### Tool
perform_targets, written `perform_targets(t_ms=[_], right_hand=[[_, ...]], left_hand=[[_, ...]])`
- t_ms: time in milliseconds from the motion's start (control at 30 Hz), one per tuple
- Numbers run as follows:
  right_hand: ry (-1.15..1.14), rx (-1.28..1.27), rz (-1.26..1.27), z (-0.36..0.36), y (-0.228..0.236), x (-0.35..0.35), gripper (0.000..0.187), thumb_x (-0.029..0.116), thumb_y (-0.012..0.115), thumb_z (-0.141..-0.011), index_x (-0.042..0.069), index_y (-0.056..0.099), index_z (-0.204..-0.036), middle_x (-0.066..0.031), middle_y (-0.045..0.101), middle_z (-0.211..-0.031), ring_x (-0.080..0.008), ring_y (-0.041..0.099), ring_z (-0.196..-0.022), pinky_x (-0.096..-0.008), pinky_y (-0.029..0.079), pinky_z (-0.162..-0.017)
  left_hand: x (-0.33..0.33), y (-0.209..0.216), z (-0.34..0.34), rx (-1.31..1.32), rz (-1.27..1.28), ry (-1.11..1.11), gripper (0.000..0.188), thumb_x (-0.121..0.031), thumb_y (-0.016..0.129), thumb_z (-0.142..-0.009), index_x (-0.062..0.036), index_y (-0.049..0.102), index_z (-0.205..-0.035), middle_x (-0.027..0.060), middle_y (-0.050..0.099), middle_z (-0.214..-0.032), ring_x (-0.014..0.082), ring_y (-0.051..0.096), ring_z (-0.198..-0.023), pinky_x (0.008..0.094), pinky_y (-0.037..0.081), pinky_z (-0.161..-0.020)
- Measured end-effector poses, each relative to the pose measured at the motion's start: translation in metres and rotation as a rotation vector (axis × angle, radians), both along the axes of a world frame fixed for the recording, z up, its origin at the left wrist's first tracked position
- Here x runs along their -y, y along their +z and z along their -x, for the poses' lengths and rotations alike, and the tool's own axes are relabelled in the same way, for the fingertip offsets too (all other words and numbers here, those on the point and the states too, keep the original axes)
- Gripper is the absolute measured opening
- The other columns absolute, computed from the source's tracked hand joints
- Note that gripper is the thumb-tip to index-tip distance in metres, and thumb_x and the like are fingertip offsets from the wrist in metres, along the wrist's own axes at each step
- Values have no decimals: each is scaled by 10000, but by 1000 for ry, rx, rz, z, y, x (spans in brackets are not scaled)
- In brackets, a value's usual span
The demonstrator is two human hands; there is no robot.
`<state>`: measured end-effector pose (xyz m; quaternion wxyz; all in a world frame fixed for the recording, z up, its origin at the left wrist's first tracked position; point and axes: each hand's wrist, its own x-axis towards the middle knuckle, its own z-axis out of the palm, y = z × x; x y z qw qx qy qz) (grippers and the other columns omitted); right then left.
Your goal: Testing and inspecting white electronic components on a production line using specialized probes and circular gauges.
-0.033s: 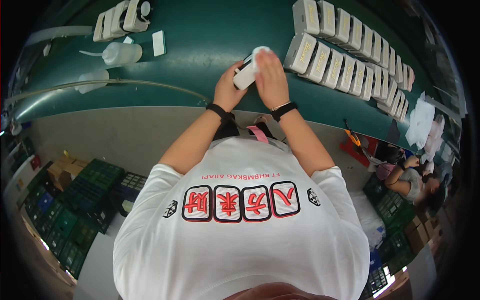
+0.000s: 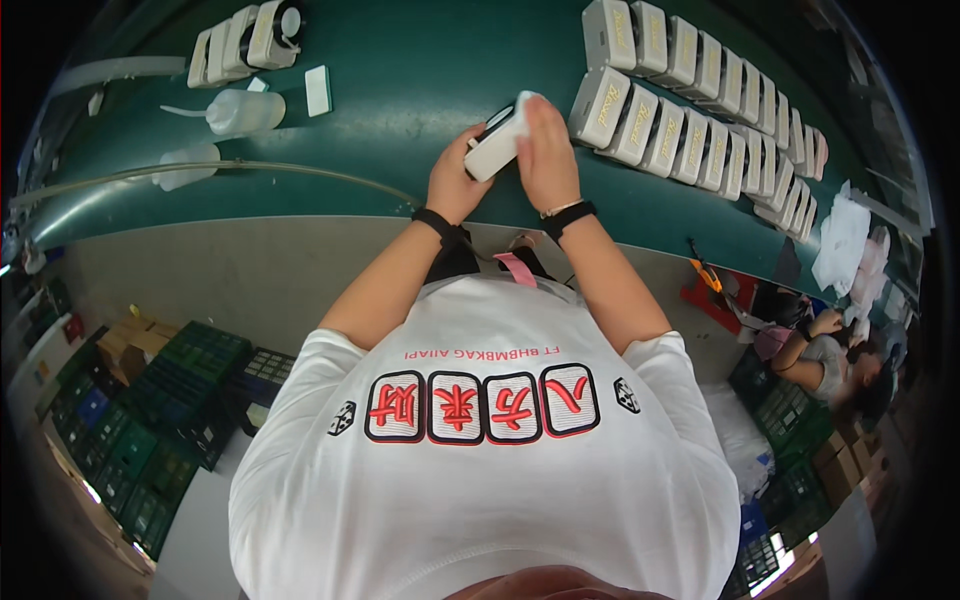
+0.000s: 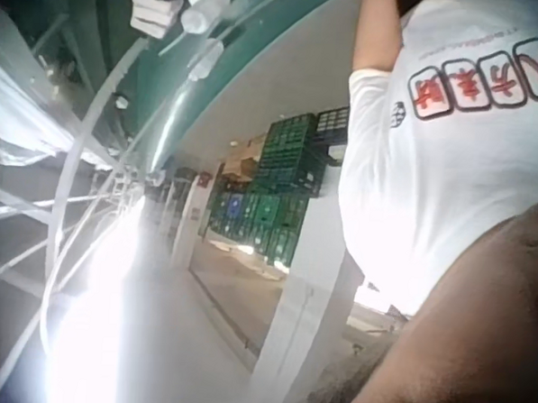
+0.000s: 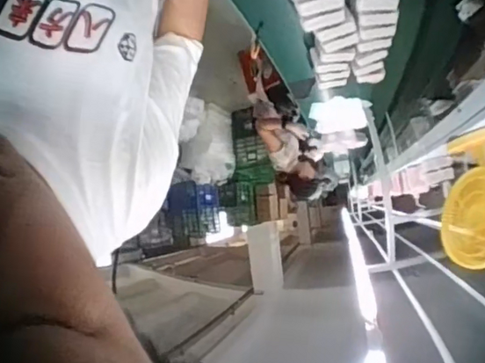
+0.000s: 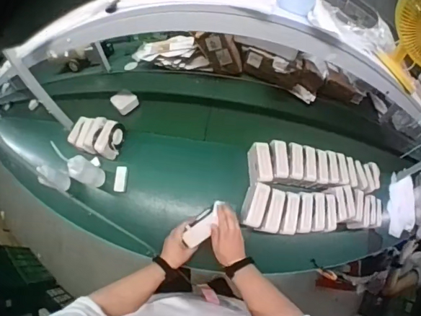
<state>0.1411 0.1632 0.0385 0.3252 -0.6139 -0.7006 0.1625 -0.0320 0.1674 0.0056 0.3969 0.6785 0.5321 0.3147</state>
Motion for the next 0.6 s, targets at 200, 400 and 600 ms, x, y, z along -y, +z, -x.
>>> perform_targets(t_ms=[200, 400, 600], right_hand=[[-170, -705, 387, -18, 24, -8, 440, 148, 597, -913, 52, 530, -1338, -179, 514, -1335, -314, 496, -1241, -346, 388, -1054], [134, -603, -39, -8, 134, 12, 604, 129, 779, -788, 39, 534, -1334, -124, 503, -1322, -250, 509, -1213, -352, 414, -1010], [305, -575, -65, -23, 185, 27, 727, 99, 844, -686, 42, 531, -1340, -138, 488, -1324, -288, 515, -1207, -371, 420, -1002]], left_hand=[[4, 34, 25, 434, 272, 55, 659, -53, 825, -715, -40, 484, -1278, 95, 592, -1191, 209, 591, -1098, 324, 472, -950], [27, 106, 27, 826, 419, 10, 724, -89, 888, -666, -53, 484, -1265, 75, 535, -1233, 196, 528, -1158, 337, 447, -979], [8, 147, 48, 905, 312, -422, 850, -155, 919, -637, -54, 470, -1352, 133, 497, -1394, 242, 499, -1270, 352, 422, -1027]])
